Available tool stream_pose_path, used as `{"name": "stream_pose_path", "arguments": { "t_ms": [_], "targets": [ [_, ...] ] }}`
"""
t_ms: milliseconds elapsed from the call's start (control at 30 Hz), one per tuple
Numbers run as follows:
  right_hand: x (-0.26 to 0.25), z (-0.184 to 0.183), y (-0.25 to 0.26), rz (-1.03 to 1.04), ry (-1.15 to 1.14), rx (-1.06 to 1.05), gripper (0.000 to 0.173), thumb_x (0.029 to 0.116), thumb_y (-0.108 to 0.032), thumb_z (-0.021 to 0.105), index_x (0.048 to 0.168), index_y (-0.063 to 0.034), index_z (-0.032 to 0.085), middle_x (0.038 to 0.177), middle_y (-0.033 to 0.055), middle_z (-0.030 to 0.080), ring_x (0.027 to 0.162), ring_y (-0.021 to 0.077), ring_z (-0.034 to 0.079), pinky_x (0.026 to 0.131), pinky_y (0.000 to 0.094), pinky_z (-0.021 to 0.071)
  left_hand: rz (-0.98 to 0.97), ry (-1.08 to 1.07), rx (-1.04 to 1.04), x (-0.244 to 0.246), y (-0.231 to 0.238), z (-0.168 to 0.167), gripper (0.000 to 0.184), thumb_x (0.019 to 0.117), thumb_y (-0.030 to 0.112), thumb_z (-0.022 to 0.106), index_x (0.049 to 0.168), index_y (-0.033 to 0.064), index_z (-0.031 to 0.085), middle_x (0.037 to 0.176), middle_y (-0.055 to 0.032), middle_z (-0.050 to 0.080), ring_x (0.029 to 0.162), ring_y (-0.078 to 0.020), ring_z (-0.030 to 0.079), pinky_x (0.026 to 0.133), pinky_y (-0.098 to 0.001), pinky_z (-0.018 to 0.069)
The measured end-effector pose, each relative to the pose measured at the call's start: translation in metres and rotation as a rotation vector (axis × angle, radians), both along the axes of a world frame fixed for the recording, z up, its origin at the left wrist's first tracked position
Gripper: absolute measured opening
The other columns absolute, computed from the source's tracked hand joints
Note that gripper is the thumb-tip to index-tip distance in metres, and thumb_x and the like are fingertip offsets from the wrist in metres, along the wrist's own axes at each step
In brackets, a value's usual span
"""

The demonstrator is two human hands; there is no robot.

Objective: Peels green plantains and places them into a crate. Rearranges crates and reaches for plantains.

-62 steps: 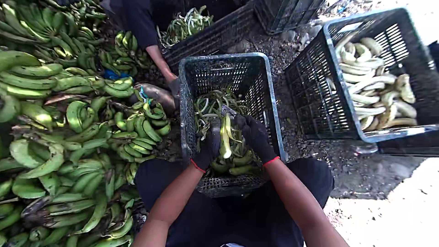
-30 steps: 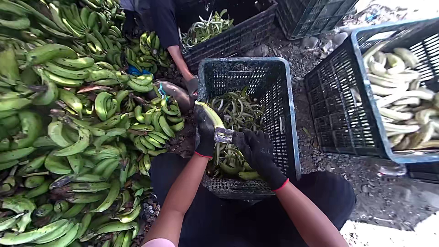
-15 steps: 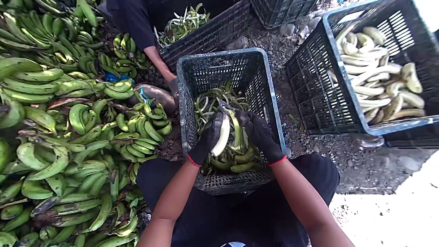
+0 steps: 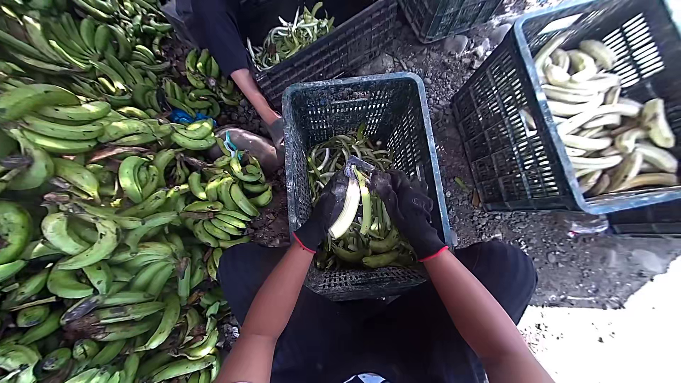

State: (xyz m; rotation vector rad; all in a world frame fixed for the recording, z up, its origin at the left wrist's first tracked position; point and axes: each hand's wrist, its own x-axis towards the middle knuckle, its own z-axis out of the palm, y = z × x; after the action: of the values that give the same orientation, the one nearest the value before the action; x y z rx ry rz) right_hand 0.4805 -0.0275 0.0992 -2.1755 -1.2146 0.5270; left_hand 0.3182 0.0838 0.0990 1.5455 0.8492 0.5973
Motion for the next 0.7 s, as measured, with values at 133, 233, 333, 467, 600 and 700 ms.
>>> {"name": "stream_pose_path", "arguments": {
  "t_ms": [133,233,333,467,600,700],
  "targets": [
    [0.006,0.006,0.000,0.041,-0.040,-0.063,0.081,0.0968,-0.079,0.020,0.124,-0.0151,0.062,0.098,0.0229,0.066,0.091,0.0468,0.066,0.068,0.0680,0.0481,0.033,-0.072,-0.151,0.001,0.003,-0.011,0.043,0.1119,0.025,0.031,0.145,0.0043,0.047,0.130,-0.0083,0.060,0.113,-0.0073,0.059,0.100,-0.0273,0.0498],
    [0.013,0.003,-0.006,0.150,0.393,-0.128,0.074,0.1023,-0.071,0.025,0.131,-0.0116,0.060,0.094,0.0146,0.069,0.080,0.0315,0.068,0.069,0.0553,0.0538,-0.074,-0.016,-0.292,-0.016,0.004,-0.021,0.046,0.1111,0.041,0.031,0.151,0.0234,0.046,0.131,-0.0034,0.063,0.108,-0.0122,0.064,0.090,-0.0361,0.0552],
    [0.027,-0.027,0.009,0.092,0.784,-0.146,0.055,0.1061,-0.060,0.037,0.123,-0.0134,0.062,0.078,0.0041,0.064,0.058,0.0142,0.059,0.052,0.0316,0.0516,-0.121,-0.074,-0.598,-0.011,0.008,-0.029,0.049,0.1087,0.055,0.030,0.137,0.0205,0.051,0.092,-0.0111,0.069,0.067,-0.0219,0.068,0.054,-0.0347,0.0587],
    [0.037,-0.034,0.028,-0.040,0.865,-0.274,0.066,0.1019,-0.071,0.031,0.124,-0.0146,0.057,0.070,0.0059,0.058,0.046,0.0163,0.052,0.041,0.0322,0.0464,-0.138,-0.065,-0.734,-0.005,0.001,-0.024,0.048,0.1102,0.051,0.023,0.132,0.0174,0.050,0.083,-0.0104,0.067,0.062,-0.0211,0.068,0.050,-0.0319,0.0572],
    [0.037,-0.026,0.028,-0.093,0.975,-0.162,0.061,0.1032,-0.068,0.031,0.124,-0.0157,0.053,0.074,0.0035,0.055,0.049,0.0137,0.052,0.042,0.0300,0.0475,-0.034,-0.023,-0.660,-0.020,0.006,-0.034,0.052,0.1093,0.054,0.024,0.134,0.0179,0.052,0.090,-0.0088,0.067,0.069,-0.0203,0.066,0.057,-0.0337,0.0573],
    [0.048,-0.021,0.026,-0.326,1.073,0.033,0.070,0.1038,-0.070,0.022,0.116,-0.0093,0.055,0.072,0.0022,0.057,0.053,0.0130,0.056,0.048,0.0292,0.0500,0.138,-0.007,-0.619,-0.024,0.000,-0.034,0.052,0.1101,0.052,0.022,0.130,0.0163,0.054,0.092,-0.0052,0.064,0.074,-0.0163,0.063,0.063,-0.0329,0.0558]
  ]
}}
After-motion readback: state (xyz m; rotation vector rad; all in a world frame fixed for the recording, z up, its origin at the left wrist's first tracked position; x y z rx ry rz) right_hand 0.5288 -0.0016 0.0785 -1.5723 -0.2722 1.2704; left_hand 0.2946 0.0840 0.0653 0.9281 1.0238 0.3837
